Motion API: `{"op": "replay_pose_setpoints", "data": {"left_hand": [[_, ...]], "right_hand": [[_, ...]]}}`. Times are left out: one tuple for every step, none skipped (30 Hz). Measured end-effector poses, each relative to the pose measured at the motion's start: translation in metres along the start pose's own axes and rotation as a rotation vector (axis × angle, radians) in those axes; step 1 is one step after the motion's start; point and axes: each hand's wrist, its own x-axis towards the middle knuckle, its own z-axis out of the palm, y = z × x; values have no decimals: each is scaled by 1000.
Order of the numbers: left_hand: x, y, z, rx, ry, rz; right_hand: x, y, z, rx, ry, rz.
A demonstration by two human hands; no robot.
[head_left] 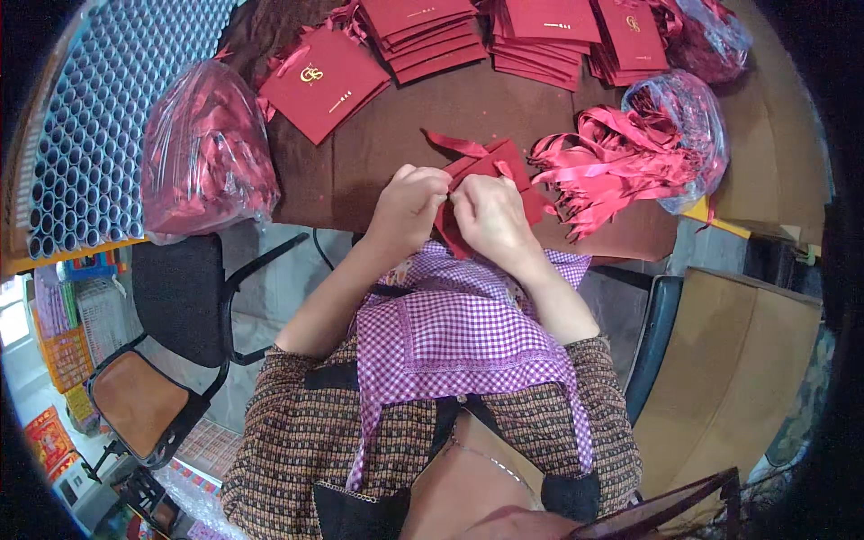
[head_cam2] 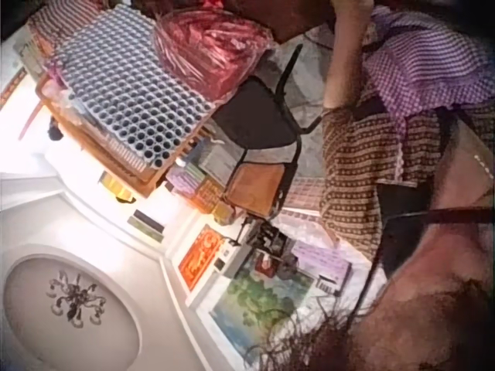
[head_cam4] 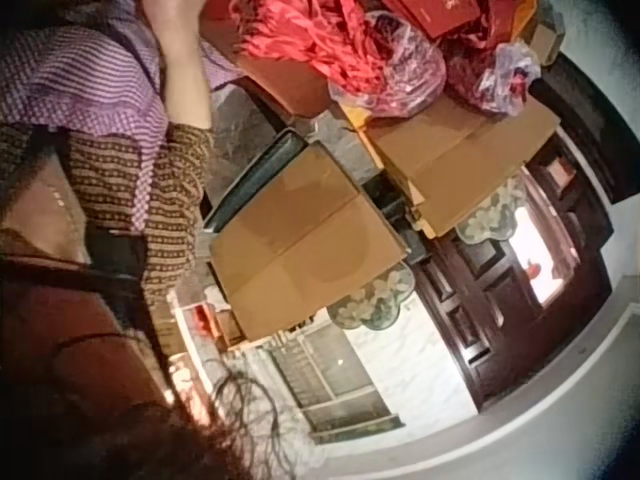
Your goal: The person attaches ribbon handles to red pouches by threading ribbon strips through the slots and tying them by hand.
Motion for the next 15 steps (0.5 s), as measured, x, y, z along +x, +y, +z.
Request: {"op": "replay_pose_setpoints", "data": {"left_hand": [[2, 2, 0, -3, -4, 3], [4, 5, -1, 14, -14, 3], [5, 7, -1, 33, -21, 1], [6, 7, 0, 34, -21, 2], [6, 8, 1, 23, -22, 13], [7, 8, 0, 14, -22, 24], [8, 8, -1, 16, -21, 26], [8, 9, -3, 22, -4, 10], [8, 10, -4, 28, 15, -6], [9, 8, -5, 30, 16, -5], [10, 5, -7, 27, 7, -57], [12, 3, -6, 20, -4, -107], [12, 4, -5, 34, 27, -93], [13, 5, -5, 32, 28, -90], [13, 8, -5, 42, 27, -94]], "right_hand": [[0, -2, 1, -123, 53, -92], [-1, -5, 2, -246, 104, -184], [-2, -5, 3, -314, 147, -253], [-2, -4, 5, -314, 148, -253], [-2, -3, 8, -336, 171, -262], [-1, -2, 11, -357, 194, -273], [-3, 0, 13, -340, 197, -253], [-3, -1, 11, -340, 199, -255], [-4, -2, 9, -293, 187, -250], [-5, -4, 6, -247, 176, -245], [-7, -7, 2, -218, 128, -223], [-8, -7, 0, -222, 130, -223], [-9, -7, -1, -223, 142, -224], [-9, -7, -2, -224, 153, -225], [-9, -5, -2, -235, 177, -220]]}}
